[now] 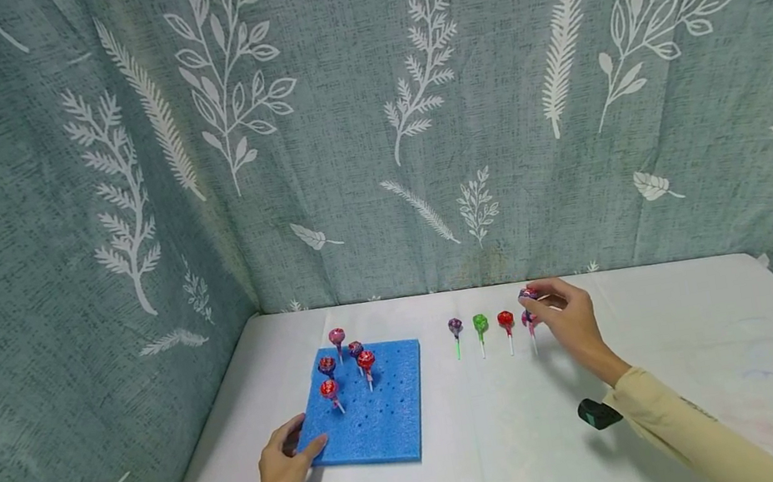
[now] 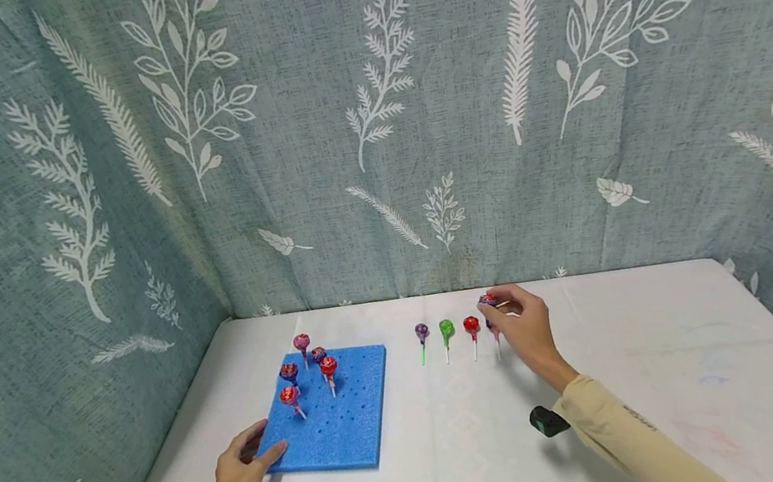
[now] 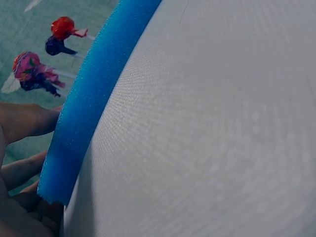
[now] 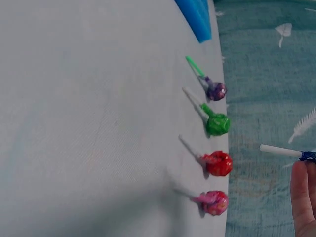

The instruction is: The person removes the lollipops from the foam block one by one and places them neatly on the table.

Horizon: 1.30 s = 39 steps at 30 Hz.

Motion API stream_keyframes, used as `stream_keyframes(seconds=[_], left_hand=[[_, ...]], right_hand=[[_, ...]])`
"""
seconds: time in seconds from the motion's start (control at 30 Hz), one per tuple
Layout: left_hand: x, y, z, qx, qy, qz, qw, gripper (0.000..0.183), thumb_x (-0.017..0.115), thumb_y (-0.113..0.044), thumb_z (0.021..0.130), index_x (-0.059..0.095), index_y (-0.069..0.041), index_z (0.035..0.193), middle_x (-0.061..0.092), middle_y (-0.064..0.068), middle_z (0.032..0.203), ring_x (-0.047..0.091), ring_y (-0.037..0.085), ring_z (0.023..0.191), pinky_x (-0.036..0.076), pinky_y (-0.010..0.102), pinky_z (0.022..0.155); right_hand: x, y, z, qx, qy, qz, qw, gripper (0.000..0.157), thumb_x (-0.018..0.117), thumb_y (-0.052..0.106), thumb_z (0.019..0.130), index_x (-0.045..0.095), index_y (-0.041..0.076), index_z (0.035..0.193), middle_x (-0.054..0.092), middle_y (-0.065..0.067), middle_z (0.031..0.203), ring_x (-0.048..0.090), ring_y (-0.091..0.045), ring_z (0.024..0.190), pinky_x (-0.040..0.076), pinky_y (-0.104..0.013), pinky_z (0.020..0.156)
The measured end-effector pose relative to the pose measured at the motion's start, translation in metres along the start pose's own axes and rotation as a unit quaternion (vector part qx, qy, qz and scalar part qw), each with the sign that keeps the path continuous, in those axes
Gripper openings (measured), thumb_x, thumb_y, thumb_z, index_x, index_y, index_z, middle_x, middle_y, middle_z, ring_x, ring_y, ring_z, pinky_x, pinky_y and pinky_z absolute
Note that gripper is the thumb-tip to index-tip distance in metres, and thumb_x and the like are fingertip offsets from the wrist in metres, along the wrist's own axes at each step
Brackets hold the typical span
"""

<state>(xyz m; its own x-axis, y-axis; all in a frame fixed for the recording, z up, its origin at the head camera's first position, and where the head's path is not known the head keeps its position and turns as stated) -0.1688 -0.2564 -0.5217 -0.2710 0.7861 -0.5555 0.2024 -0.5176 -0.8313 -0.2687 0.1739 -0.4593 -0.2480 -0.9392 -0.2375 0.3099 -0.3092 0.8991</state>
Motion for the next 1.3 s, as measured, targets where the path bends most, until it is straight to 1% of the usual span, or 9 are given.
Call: stream_keyframes(seconds=[0.17, 0.3, 0.5, 0.57, 0.67, 0.8, 0.9, 1.07, 1.3], left_hand=[[0.000, -0.001, -0.001, 0.005, 0.000, -0.002, 1.0000, 0.058, 0.073, -0.016, 0.082, 0.050, 0.002, 0.132, 0.054, 0.022, 0.122, 0.050, 0.033, 0.106, 0.042, 0.045, 0.090], [-0.001, -0.002, -0.001, 0.006, 0.000, -0.002, 1.0000, 0.058, 0.073, -0.016, 0.082, 0.050, 0.002, 0.132, 0.054, 0.023, 0.122, 0.051, 0.033, 0.106, 0.042, 0.045, 0.089], [-0.001, -0.002, -0.001, 0.004, -0.001, -0.002, 1.0000, 0.058, 0.073, -0.016, 0.082, 0.050, 0.002, 0.132, 0.054, 0.023, 0.122, 0.050, 0.033, 0.106, 0.042, 0.045, 0.089], [-0.001, -0.002, -0.001, 0.003, 0.000, -0.002, 1.0000, 0.058, 0.073, -0.016, 0.082, 0.050, 0.002, 0.132, 0.054, 0.023, 0.122, 0.050, 0.033, 0.106, 0.042, 0.045, 0.090], [-0.001, -0.002, -0.001, 0.002, -0.001, 0.000, 1.0000, 0.058, 0.073, -0.016, 0.082, 0.050, 0.002, 0.132, 0.054, 0.023, 0.122, 0.050, 0.033, 0.106, 0.042, 0.046, 0.090], [0.000, -0.002, 0.000, -0.001, -0.003, 0.001, 1.0000, 0.058, 0.073, -0.017, 0.082, 0.050, 0.002, 0.132, 0.053, 0.023, 0.123, 0.050, 0.033, 0.107, 0.042, 0.047, 0.090], [0.000, -0.002, 0.000, -0.005, -0.002, 0.000, 1.0000, 0.058, 0.073, -0.017, 0.082, 0.049, 0.003, 0.132, 0.052, 0.024, 0.124, 0.049, 0.034, 0.108, 0.041, 0.048, 0.092], [0.000, -0.001, 0.000, -0.006, -0.003, -0.001, 1.0000, 0.058, 0.073, -0.017, 0.082, 0.050, 0.002, 0.132, 0.052, 0.023, 0.124, 0.048, 0.034, 0.109, 0.040, 0.048, 0.093], [0.000, -0.001, 0.000, -0.004, -0.008, 0.008, 0.9999, 0.058, 0.073, -0.018, 0.082, 0.050, 0.002, 0.132, 0.053, 0.023, 0.123, 0.049, 0.034, 0.109, 0.040, 0.048, 0.093]], right_hand=[[-0.003, -0.038, 0.005, -0.013, -0.003, -0.001, 1.000, 0.032, 0.068, 0.030, 0.087, 0.066, 0.006, 0.109, 0.066, -0.007, 0.098, 0.062, -0.014, 0.076, 0.053, -0.021, 0.061], [-0.006, -0.070, 0.009, -0.025, -0.012, -0.010, 1.000, 0.036, 0.068, 0.043, 0.085, 0.067, 0.014, 0.107, 0.066, -0.003, 0.097, 0.063, -0.015, 0.072, 0.054, -0.024, 0.059], [-0.010, -0.093, 0.014, -0.024, -0.032, -0.029, 0.999, 0.045, 0.067, 0.054, 0.080, 0.067, 0.016, 0.104, 0.067, 0.000, 0.093, 0.062, -0.016, 0.064, 0.053, -0.026, 0.053], [-0.012, -0.094, 0.014, -0.019, -0.033, -0.035, 0.999, 0.046, 0.067, 0.054, 0.080, 0.068, 0.015, 0.104, 0.067, 0.000, 0.093, 0.062, -0.014, 0.064, 0.053, -0.026, 0.053], [-0.016, -0.082, 0.012, -0.001, -0.026, -0.044, 0.999, 0.047, 0.068, 0.049, 0.082, 0.067, 0.009, 0.106, 0.068, -0.006, 0.093, 0.062, -0.012, 0.066, 0.053, -0.023, 0.053], [-0.022, -0.053, 0.007, 0.053, -0.007, -0.049, 0.997, 0.036, 0.069, 0.029, 0.087, 0.066, -0.001, 0.107, 0.066, -0.017, 0.095, 0.062, -0.013, 0.068, 0.053, -0.025, 0.054], [-0.023, -0.041, 0.007, 0.095, 0.008, -0.054, 0.994, 0.031, 0.069, 0.018, 0.086, 0.065, -0.004, 0.108, 0.065, -0.019, 0.095, 0.062, -0.014, 0.069, 0.054, -0.025, 0.056], [-0.024, -0.049, 0.009, 0.137, 0.023, -0.065, 0.988, 0.031, 0.069, 0.016, 0.086, 0.065, -0.006, 0.108, 0.064, -0.018, 0.094, 0.064, -0.015, 0.069, 0.054, -0.023, 0.059], [-0.025, -0.061, 0.015, 0.148, 0.021, -0.094, 0.984, 0.031, 0.070, 0.016, 0.085, 0.066, -0.006, 0.106, 0.065, -0.017, 0.090, 0.061, -0.010, 0.063, 0.051, -0.020, 0.054]])
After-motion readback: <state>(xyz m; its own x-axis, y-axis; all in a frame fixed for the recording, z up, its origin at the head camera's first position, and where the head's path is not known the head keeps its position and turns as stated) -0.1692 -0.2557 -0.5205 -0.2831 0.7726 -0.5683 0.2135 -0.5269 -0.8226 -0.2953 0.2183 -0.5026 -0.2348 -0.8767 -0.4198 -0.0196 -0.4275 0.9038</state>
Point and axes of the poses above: each hand's wrist, its own z-axis towards the middle knuckle, its own x-axis out of the palm, y = z × x, the point moved 1 cm from there along z, towards the middle knuckle
